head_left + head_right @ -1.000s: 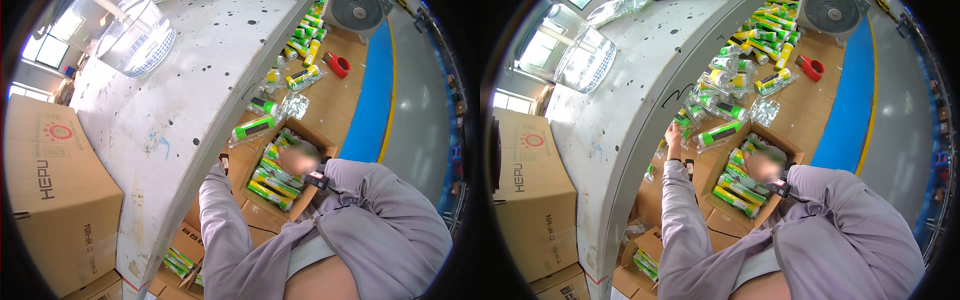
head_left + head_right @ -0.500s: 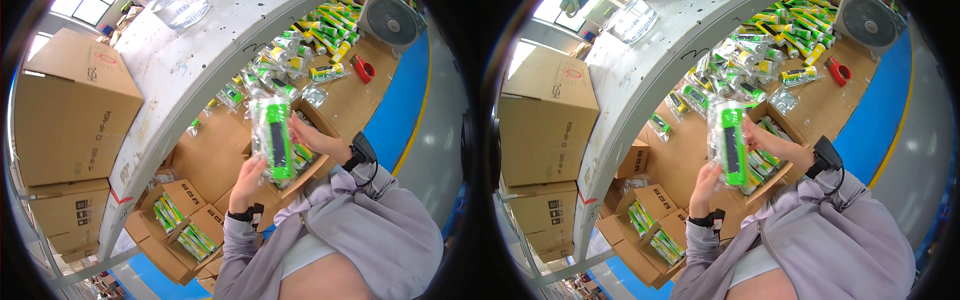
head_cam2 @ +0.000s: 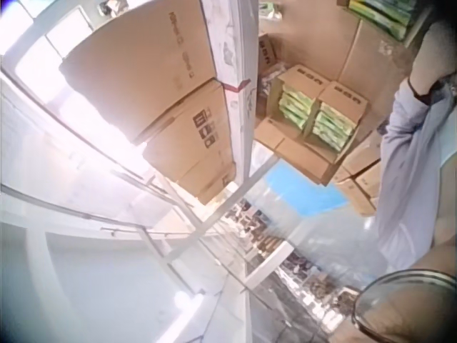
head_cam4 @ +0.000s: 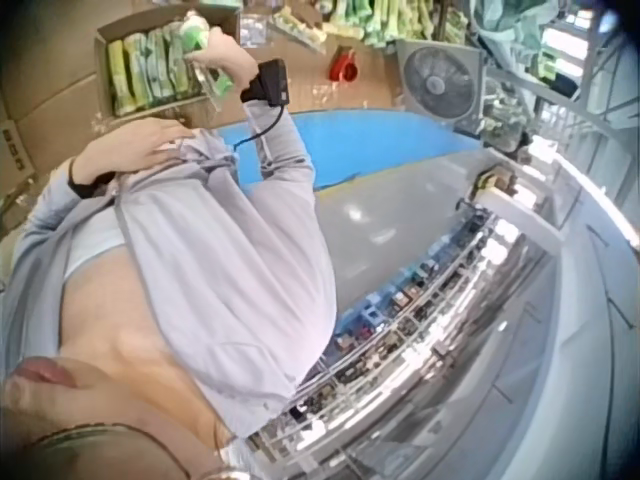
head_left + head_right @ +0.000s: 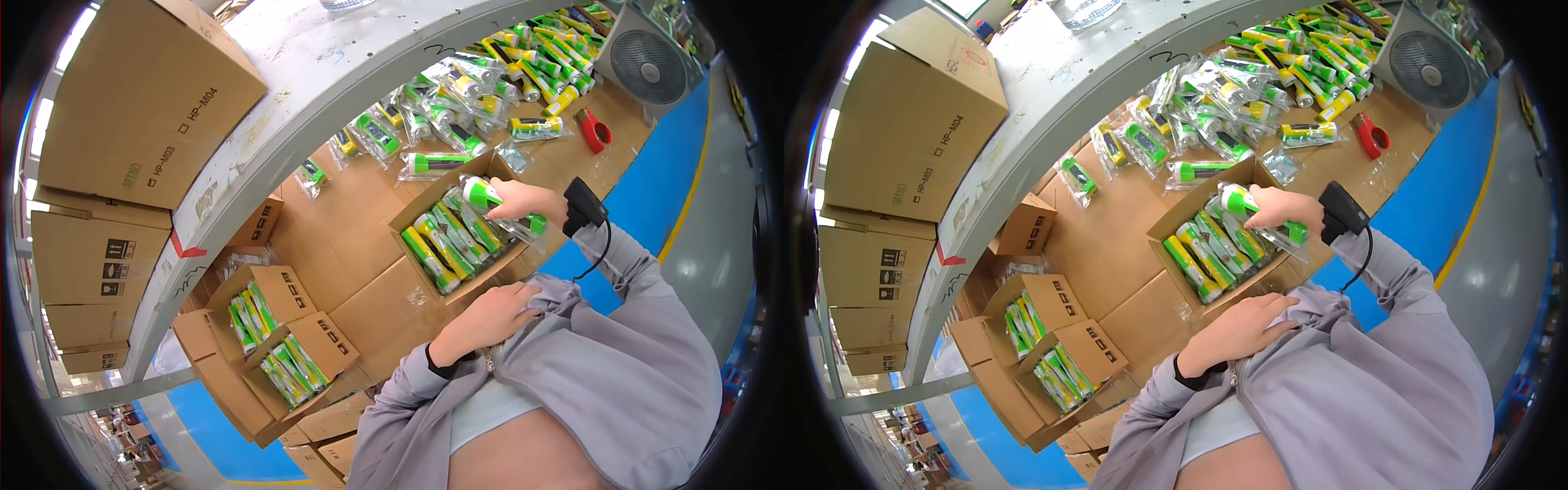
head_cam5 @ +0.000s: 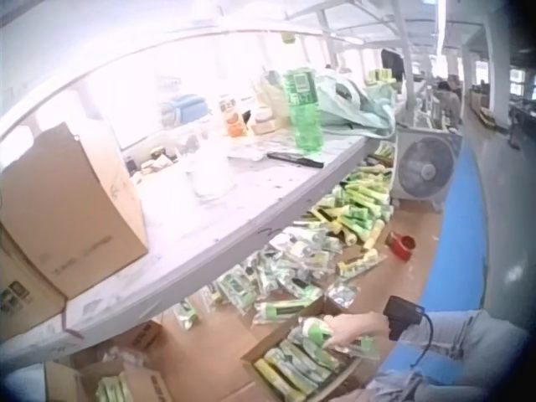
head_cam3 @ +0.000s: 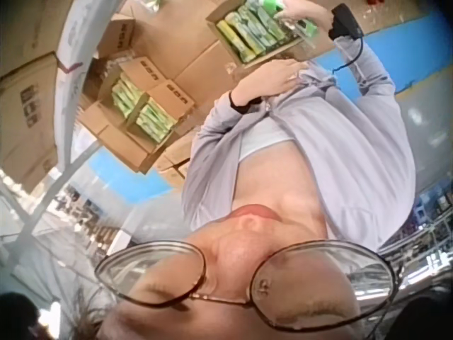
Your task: Packing individual flashlights in plastic sleeves into a cardboard box for shipping.
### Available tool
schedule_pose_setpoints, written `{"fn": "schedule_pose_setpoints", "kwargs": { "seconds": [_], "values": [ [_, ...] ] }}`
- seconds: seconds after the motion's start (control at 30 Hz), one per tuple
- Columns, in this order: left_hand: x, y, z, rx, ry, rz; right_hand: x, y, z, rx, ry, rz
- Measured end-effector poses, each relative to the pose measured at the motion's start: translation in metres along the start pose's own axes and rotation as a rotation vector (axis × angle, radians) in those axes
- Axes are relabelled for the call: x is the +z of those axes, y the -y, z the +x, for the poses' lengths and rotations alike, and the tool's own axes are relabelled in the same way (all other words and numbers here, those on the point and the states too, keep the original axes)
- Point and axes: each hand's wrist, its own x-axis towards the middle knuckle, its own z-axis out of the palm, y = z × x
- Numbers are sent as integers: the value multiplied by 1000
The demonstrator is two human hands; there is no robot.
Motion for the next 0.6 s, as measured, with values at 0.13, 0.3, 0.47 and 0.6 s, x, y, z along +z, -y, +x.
{"fn": "schedule_pose_setpoints", "kwargs": {
  "seconds": [0.13,0.3,0.47,0.6],
  "values": [
    [-24,13,-13,-88,-261,-21,-20,13,-3,-293,-8,-178],
    [-58,51,-41,-203,-998,-275,-35,42,-19,-917,-76,-687],
    [-73,71,-48,-243,-1137,-383,-14,12,13,-1128,19,-798],
    [-69,78,-47,-268,-1087,-380,-16,-10,31,-1227,150,-883]
  ]
}}
